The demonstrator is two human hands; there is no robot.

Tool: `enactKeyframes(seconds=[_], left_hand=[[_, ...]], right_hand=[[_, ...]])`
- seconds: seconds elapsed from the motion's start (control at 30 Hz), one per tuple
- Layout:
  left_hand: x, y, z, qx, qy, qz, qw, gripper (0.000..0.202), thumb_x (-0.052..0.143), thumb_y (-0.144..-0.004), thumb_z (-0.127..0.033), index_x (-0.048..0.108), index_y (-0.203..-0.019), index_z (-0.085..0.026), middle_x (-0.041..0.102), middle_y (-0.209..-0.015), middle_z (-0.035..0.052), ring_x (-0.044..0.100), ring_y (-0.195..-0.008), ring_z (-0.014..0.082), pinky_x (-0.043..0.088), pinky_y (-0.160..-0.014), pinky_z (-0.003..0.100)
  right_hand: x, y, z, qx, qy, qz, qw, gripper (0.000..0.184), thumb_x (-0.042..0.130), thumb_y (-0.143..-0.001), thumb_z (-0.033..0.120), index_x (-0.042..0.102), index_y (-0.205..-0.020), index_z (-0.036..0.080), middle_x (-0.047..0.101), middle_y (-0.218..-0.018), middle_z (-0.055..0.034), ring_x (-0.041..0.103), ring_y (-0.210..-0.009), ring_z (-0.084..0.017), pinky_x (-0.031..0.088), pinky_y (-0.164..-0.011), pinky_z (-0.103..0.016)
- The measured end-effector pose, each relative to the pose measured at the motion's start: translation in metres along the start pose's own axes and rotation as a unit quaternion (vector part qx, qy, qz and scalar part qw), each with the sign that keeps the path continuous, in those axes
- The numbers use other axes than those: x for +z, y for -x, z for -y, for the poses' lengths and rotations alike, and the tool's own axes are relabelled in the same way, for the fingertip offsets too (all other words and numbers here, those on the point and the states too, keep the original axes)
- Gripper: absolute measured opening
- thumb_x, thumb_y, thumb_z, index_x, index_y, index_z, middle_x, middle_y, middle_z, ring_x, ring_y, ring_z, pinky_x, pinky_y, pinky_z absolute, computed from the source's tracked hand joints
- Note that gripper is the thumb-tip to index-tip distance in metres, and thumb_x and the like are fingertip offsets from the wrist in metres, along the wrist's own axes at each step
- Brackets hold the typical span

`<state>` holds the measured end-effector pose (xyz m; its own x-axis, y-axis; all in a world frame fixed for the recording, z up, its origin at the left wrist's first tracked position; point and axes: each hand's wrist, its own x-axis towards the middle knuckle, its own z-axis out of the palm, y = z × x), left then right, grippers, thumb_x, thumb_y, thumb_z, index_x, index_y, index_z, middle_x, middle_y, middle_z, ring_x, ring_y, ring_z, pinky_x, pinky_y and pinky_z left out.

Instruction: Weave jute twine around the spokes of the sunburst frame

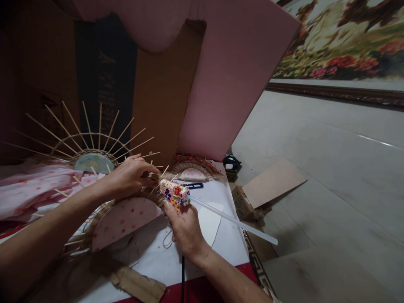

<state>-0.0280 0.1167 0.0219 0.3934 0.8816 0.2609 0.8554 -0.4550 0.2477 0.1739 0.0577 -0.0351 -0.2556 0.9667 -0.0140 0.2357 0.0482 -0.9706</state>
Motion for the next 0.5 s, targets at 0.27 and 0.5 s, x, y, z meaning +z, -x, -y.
enactKeyframes(seconds=[0.27,0.5], left_hand=[[-0.0004,-0.0006,-0.0014,-0.007,0.002,0.006,1.0,0.027,0.058,-0.077,-0.026,0.069,-0.101,-0.022,0.071,-0.094,0.0061,0.06,-0.094,0.0231,0.021,-0.105,0.048],[-0.0005,0.0001,-0.0033,-0.01,0.001,0.005,1.0,0.027,0.059,-0.076,-0.024,0.069,-0.101,-0.02,0.071,-0.093,0.0069,0.059,-0.093,0.0234,0.022,-0.104,0.047]], right_hand=[[0.0002,-0.0005,0.0018,-0.015,-0.002,0.0,1.0,0.04,0.052,-0.082,0.054,0.058,-0.064,0.019,0.037,-0.039,0.0046,0.046,-0.045,-0.012,0.038,-0.043,-0.021],[-0.0003,-0.0014,0.0009,-0.052,0.008,-0.003,0.999,0.04,0.052,-0.083,0.051,0.059,-0.06,0.019,0.037,-0.036,0.0047,0.048,-0.046,-0.012,0.039,-0.045,-0.021]])
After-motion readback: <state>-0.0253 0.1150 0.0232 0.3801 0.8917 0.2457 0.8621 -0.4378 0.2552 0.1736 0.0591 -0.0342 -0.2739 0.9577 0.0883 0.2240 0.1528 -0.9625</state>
